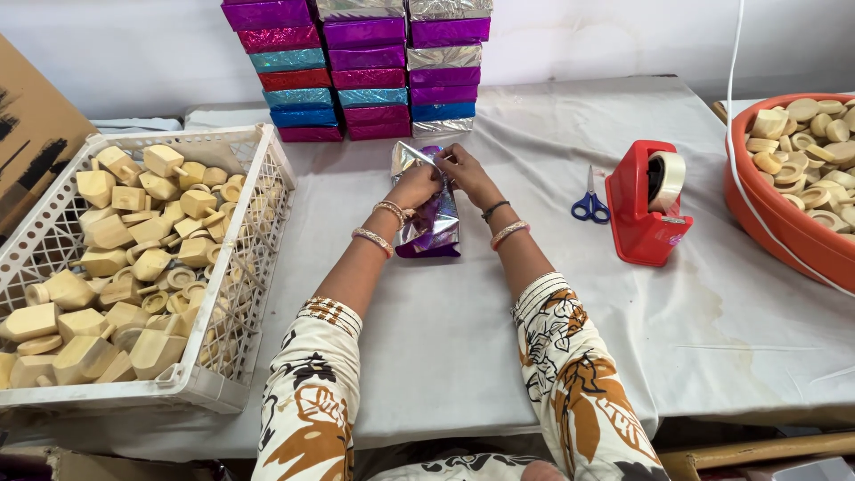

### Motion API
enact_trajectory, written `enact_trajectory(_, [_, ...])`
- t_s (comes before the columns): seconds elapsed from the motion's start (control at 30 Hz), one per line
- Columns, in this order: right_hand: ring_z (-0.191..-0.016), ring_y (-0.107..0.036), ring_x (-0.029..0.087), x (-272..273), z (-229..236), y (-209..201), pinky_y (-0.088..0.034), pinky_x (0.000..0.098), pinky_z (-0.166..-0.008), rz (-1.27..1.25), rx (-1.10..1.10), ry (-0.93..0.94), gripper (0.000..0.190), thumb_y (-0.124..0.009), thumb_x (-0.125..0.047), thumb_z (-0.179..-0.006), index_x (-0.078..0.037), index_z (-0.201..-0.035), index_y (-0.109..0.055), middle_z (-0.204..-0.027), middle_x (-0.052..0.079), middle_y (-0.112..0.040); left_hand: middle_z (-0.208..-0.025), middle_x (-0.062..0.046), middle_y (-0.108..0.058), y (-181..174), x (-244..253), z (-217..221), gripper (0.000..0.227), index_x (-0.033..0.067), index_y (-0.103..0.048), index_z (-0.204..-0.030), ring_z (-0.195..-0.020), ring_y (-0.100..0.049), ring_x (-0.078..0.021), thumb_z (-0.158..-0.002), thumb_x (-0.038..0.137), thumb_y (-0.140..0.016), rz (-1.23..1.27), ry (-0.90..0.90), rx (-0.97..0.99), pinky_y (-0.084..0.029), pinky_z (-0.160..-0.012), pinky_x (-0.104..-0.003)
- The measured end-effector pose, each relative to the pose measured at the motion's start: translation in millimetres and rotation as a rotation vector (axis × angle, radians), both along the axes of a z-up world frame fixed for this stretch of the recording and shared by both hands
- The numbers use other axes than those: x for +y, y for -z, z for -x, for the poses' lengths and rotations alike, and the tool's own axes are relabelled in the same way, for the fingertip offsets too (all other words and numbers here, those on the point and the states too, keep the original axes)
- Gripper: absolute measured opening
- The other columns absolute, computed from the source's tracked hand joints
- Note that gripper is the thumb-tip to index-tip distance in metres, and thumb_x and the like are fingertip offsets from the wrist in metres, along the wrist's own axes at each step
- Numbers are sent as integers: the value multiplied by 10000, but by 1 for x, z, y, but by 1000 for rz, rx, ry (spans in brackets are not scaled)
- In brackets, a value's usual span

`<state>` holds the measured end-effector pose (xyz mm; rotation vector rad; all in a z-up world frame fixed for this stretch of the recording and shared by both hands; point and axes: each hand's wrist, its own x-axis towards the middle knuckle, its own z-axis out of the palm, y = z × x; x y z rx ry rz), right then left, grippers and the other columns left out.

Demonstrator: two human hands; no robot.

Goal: The person wraps a small rectangular box in shiny purple foil paper. They fold the paper around the box, tuck the edges, and secure the wrapping using clear tape from a red dispenser. The wrapped item is then placed on a stack of other wrapped boxes.

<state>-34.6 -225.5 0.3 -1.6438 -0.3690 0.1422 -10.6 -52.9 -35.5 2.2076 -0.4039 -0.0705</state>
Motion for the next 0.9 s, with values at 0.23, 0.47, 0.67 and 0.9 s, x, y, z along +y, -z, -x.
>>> enact_trajectory(0.23, [-671,-648,96,11,-6,14,-508,253,-566,117,-230,255,288,-778,-252,-899,-30,-1044,-666,-808,59,-709,-796,-173,-710,-81,-15,96,289,-66,-655,-1078,-703,-723,-340,-898,147,-581,26,-49,153,-587,-659,-458])
enact_trajectory(0.47, [-602,-622,141,19,-3,17,-508,307,-564,219,-297,352,294,-831,-237,-826,9,-947,-724,-723,88,-706,-1230,-273,-601,-45,-30,105,369,-65,-653,-1094,-1003,-665,-399,-828,187,-686,-294,-12,-327,-560,-873,-484])
enact_trajectory(0.67, [-625,-667,188,18,-12,25,-534,334,-609,297,-399,447,281,-820,-256,-825,4,-894,-739,-741,128,-721,-1355,-239,-470,-53,-49,142,316,-77,-653,-1077,-1081,-619,-427,-896,181,-651,-462,-114,-323,-564,-863,-513])
enact_trajectory(0.9, [-698,-686,268,19,7,9,-541,396,-652,319,-474,453,217,-766,-144,-832,-28,-960,-635,-803,135,-694,-1244,-272,-494,-29,-59,165,316,-142,-647,-1040,-1082,-548,-413,-788,47,-668,-578,-75,-575,-584,-859,-415])
